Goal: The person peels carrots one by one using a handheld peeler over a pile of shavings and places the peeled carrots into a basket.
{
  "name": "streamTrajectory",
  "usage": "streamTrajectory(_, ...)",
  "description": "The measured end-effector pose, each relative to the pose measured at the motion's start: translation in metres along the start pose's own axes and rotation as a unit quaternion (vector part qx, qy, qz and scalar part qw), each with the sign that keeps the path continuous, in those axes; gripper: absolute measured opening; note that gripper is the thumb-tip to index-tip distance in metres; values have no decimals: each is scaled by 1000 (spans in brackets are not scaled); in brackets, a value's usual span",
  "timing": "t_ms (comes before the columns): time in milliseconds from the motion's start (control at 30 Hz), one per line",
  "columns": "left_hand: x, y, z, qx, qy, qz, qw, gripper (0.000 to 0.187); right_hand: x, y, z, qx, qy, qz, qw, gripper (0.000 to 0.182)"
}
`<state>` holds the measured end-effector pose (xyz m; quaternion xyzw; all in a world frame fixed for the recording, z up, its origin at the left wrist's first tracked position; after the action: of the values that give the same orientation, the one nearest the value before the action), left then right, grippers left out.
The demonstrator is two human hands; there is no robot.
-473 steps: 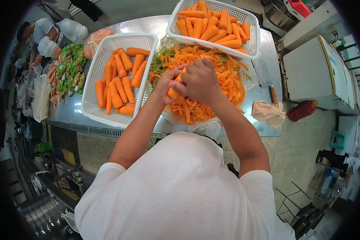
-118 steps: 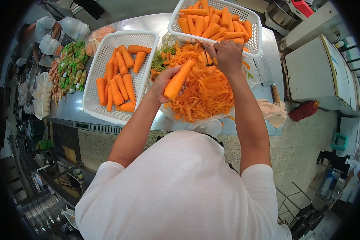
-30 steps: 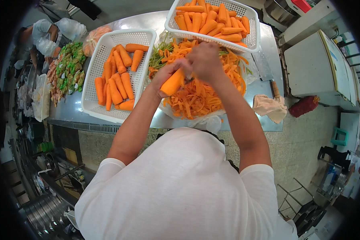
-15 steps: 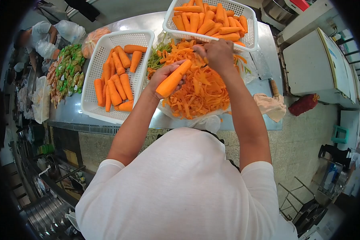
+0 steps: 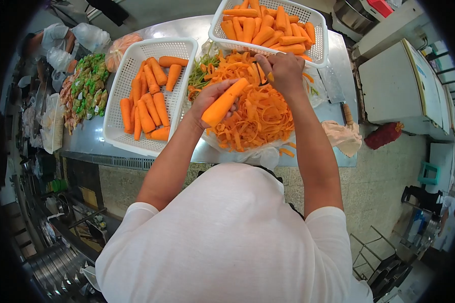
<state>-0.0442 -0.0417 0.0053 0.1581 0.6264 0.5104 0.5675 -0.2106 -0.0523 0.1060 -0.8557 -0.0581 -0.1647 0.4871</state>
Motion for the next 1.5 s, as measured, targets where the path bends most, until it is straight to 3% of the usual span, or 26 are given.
streamTrajectory(67,4,-18,-5,-70,-11,31,997,39,46,-21,12,-14,-61,-45,997,50)
streamTrajectory(100,3,-7,-4,-72,-11,32,997,39,74,-24,27,-42,-138,-50,988,48)
streamTrajectory(167,-6,6,1,-175,-6,81,981,38,117,-27,44,-38,-184,-75,979,48)
streamTrajectory(200,-6,0,0,-175,-8,78,981,38,132,-29,52,-32,-229,-99,968,47)
streamTrajectory(267,-12,6,-4,-11,28,-30,999,39,88,-9,31,-24,-169,-62,983,48)
streamTrajectory(333,-7,-9,-1,14,15,-2,1000,39,37,4,14,-16,-114,-23,993,48)
streamTrajectory(400,-6,-7,0,37,2,24,999,39,-7,6,0,10,28,68,997,47)
streamTrajectory(433,-7,-13,-2,1,11,14,1000,39,0,3,-1,10,23,68,997,47)
streamTrajectory(533,-7,-2,-1,-90,24,34,995,39,63,-19,26,-15,-59,-15,998,48)
streamTrajectory(567,-10,-1,-1,-137,28,54,989,39,103,-27,38,-20,-140,-68,988,44)
streamTrajectory(600,-8,-5,-3,-136,25,52,989,39,128,-34,50,-26,-217,-121,968,40)
streamTrajectory(633,-5,-13,-5,-128,9,25,991,39,124,-29,48,-29,-215,-121,969,40)
streamTrajectory(700,-3,-26,0,-121,-9,-2,993,38,102,-13,39,-96,-201,-89,971,52)
streamTrajectory(767,-2,-12,5,-23,-25,14,999,37,7,16,5,-13,-45,15,999,53)
streamTrajectory(833,-3,-7,9,-25,-21,25,999,38,-29,18,0,33,40,19,998,58)
streamTrajectory(1067,0,-16,11,-19,-24,84,996,39,-21,10,25,4,19,-48,999,64)
streamTrajectory(1100,-1,-16,9,-18,-24,83,996,39,-26,15,29,35,53,-49,997,64)
streamTrajectory(1233,1,-32,-5,-95,-46,-20,994,40,-33,13,43,105,117,-75,985,66)
streamTrajectory(1333,-9,-30,-39,-91,-65,-74,991,38,-36,-4,54,66,158,-129,977,67)
streamTrajectory(1400,-51,-21,-74,-132,58,-184,972,33,-47,0,59,71,181,-107,975,67)
streamTrajectory(1467,-93,9,-89,-201,201,-141,948,42,-54,-2,68,75,206,-83,972,66)
streamTrajectory(1500,-94,18,-101,-197,201,-142,949,42,-59,0,70,98,243,-52,964,65)
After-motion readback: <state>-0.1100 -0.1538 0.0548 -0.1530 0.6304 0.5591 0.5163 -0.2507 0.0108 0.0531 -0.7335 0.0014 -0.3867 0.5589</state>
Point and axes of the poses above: each hand's wrist, its own z-axis away from the middle knuckle, its own y-axis out of the palm, x = y × z, the point moved 10 cm from there along -z, towards the middle knuckle, and after that the axes turned 6 degrees about y, right-handed, at the moved point
